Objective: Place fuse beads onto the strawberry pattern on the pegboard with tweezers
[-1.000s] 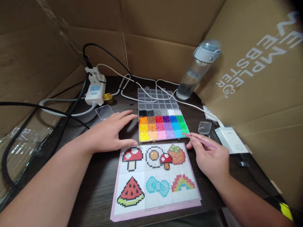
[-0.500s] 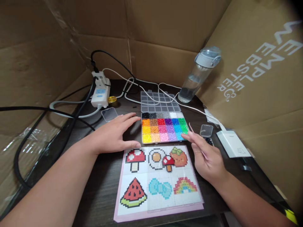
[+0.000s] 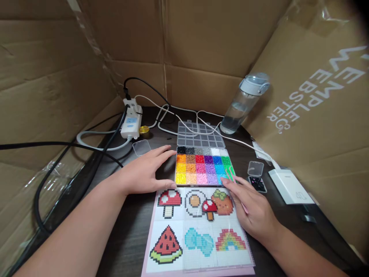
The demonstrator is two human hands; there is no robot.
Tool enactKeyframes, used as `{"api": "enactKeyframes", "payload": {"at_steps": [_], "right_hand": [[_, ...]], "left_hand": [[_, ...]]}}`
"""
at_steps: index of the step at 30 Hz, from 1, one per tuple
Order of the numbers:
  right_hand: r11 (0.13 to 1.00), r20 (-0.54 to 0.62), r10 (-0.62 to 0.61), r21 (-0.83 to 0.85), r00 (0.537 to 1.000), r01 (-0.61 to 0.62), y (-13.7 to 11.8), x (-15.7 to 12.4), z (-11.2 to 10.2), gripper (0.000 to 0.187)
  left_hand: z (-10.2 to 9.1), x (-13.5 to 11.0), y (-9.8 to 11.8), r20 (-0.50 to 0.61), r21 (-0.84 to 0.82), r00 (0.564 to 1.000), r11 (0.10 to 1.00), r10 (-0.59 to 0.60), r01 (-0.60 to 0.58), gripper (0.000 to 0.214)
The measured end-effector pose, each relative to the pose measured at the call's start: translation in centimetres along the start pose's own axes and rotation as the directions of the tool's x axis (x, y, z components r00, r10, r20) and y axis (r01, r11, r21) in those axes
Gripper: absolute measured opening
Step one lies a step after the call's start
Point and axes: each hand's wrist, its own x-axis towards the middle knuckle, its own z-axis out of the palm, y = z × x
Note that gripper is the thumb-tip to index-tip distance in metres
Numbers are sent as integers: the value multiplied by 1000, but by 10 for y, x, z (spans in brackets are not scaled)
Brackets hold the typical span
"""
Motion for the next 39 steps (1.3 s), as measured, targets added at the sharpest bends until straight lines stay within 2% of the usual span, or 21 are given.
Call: {"api": "enactKeyframes", "payload": {"at_steps": [9, 12, 15, 19, 21, 23, 26, 29, 33, 35, 39], "right_hand": [[1000, -16, 30, -4, 999, -30, 1, -2, -1, 65], [996, -66, 78, 48, 995, -75, -2, -2, -4, 61], [964, -149, 196, 209, 969, -162, -8, -3, -6, 55], [827, -190, 405, 493, 894, -269, -15, -3, -5, 44], [741, -129, 448, 607, 885, -287, -17, -2, -5, 39], [654, -20, 449, 689, 893, -313, -17, -1, -6, 36], [572, 125, 474, 710, 872, -412, -14, 3, -11, 27], [532, 229, 517, 669, 825, -519, -6, 12, -20, 14], [575, 353, 439, 596, 826, -561, 4, 27, -33, 11], [560, 394, 424, 593, 815, -578, 8, 32, -35, 7], [386, 487, 418, 669, 767, -635, 10, 30, -28, 9]], "left_hand": [[1, -1, -2, -20, -32, 999, 999, 39, -40, 98], [2, 0, -1, -23, -36, 999, 998, 45, -46, 97], [2, 2, 0, -35, -37, 997, 997, 68, -69, 96], [2, 4, 0, -57, -20, 992, 993, 115, -116, 90], [1, 4, 2, -87, -21, 988, 992, 125, -127, 87], [0, 4, 6, -141, -26, 979, 988, 148, -153, 82], [-1, 3, 15, -247, -23, 939, 967, 239, -253, 71], [3, 2, 26, -314, -22, 883, 927, 349, -374, 63], [9, 1, 39, -335, -58, 843, 883, 422, -465, 67], [11, 2, 43, -333, -72, 833, 869, 442, -489, 68], [15, 4, 44, -298, -90, 858, 882, 419, -462, 76]]}}
